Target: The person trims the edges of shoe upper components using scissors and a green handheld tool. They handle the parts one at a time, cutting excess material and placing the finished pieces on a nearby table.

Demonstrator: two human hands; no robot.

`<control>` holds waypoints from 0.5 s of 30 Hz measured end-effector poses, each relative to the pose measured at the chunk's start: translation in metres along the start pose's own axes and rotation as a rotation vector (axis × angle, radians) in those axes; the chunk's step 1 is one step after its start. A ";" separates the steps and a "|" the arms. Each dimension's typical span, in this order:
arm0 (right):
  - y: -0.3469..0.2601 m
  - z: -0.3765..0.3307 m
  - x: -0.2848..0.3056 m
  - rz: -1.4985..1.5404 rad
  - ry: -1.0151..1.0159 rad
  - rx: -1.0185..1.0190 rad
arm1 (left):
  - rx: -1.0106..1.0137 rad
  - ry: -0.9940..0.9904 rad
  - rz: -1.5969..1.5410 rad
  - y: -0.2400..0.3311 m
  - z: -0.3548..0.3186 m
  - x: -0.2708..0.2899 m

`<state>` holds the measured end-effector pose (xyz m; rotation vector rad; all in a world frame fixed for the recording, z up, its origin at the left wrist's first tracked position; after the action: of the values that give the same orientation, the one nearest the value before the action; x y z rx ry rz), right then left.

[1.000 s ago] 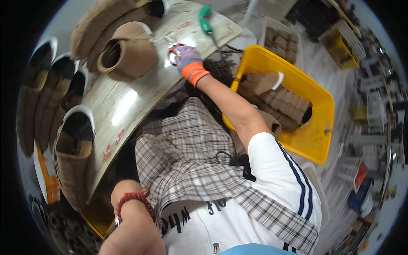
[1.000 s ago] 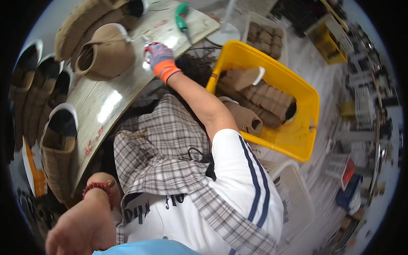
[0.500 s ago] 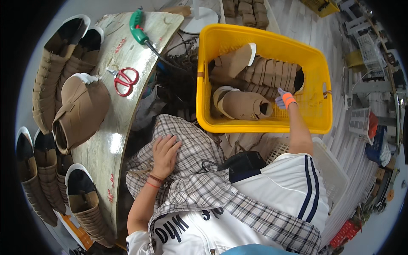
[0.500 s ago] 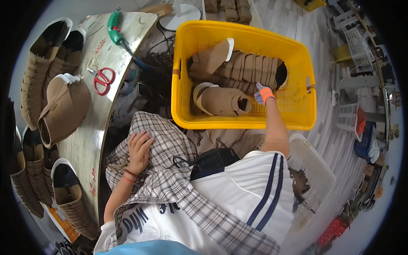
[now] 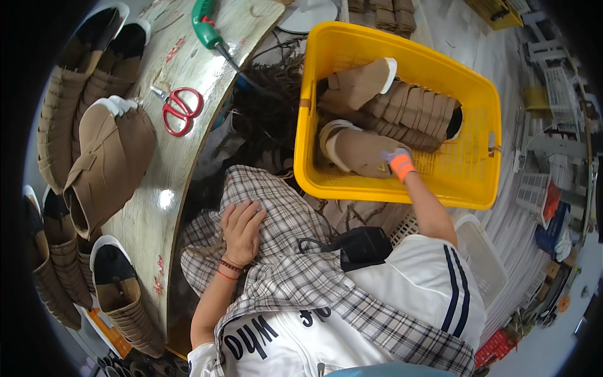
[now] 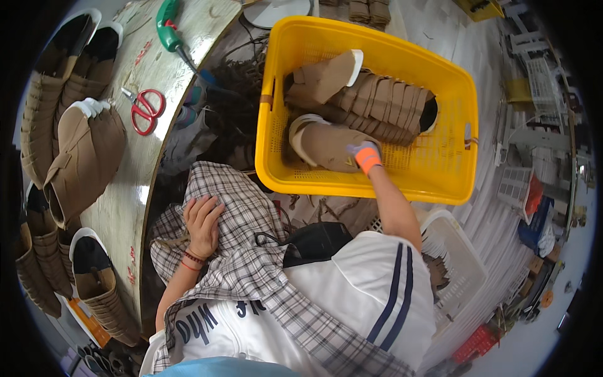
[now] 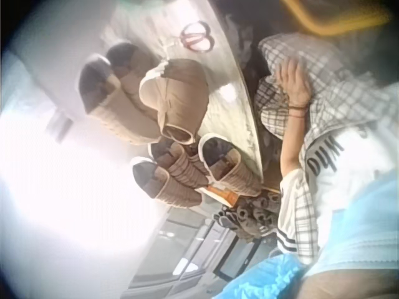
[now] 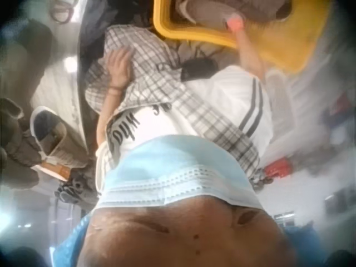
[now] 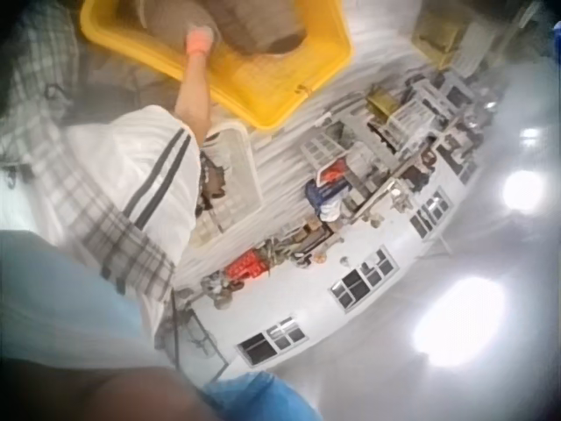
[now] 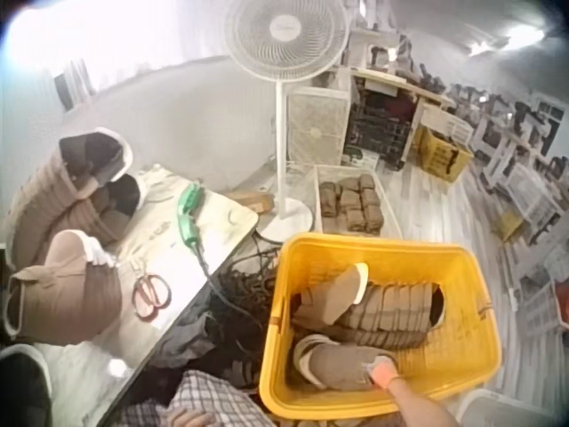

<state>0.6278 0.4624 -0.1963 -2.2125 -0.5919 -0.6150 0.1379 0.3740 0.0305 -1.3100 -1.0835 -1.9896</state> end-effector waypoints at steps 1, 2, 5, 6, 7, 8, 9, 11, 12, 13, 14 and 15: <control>-0.019 -0.016 0.024 0.264 0.024 -0.033 | 0.007 0.007 -0.045 0.004 0.009 0.007; -0.038 -0.033 0.046 0.534 0.050 -0.071 | 0.100 0.064 -0.174 0.003 0.011 0.009; -0.045 -0.083 0.073 1.340 -0.126 -0.013 | 0.454 0.174 -0.711 0.016 0.015 0.003; -0.047 -0.093 0.071 1.590 -0.397 0.165 | 0.558 0.110 -0.910 0.022 0.027 0.001; -0.053 -0.104 0.069 1.813 -0.687 0.353 | 0.665 0.044 -1.109 0.028 0.041 0.001; -0.078 -0.118 0.058 1.823 -0.793 0.377 | 0.775 -0.021 -1.301 0.034 0.051 -0.001; -0.119 -0.140 0.045 1.838 -0.893 0.407 | 0.830 -0.115 -1.465 0.040 0.061 -0.008; -0.195 -0.185 0.013 1.755 -0.575 0.151 | 0.922 -0.321 -1.784 0.050 0.076 -0.022; -0.211 -0.195 -0.010 1.682 -0.767 0.316 | 0.951 -0.290 -1.930 0.053 0.076 -0.024; -0.222 -0.202 -0.034 1.617 -0.909 0.444 | 0.979 -0.256 -2.076 0.055 0.077 -0.026; -0.228 -0.204 -0.055 1.613 -0.996 0.456 | 1.008 -0.222 -2.226 0.057 0.076 -0.029; -0.228 -0.202 -0.075 1.630 -1.057 0.423 | 1.013 -0.090 -2.231 0.051 0.069 -0.032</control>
<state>0.3883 0.4313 0.0040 -1.6798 0.6460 1.3870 0.2238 0.4039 0.0332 1.0649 -3.5309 -1.2475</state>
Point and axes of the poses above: each hand's wrist, its own z-axis towards the middle knuckle, its own x-axis out of the back of the hand, y = z × x, the point moved 1 cm from there along z, towards the middle knuckle, and after that the axes turned 2 degrees about z, right-handed, at the moved point
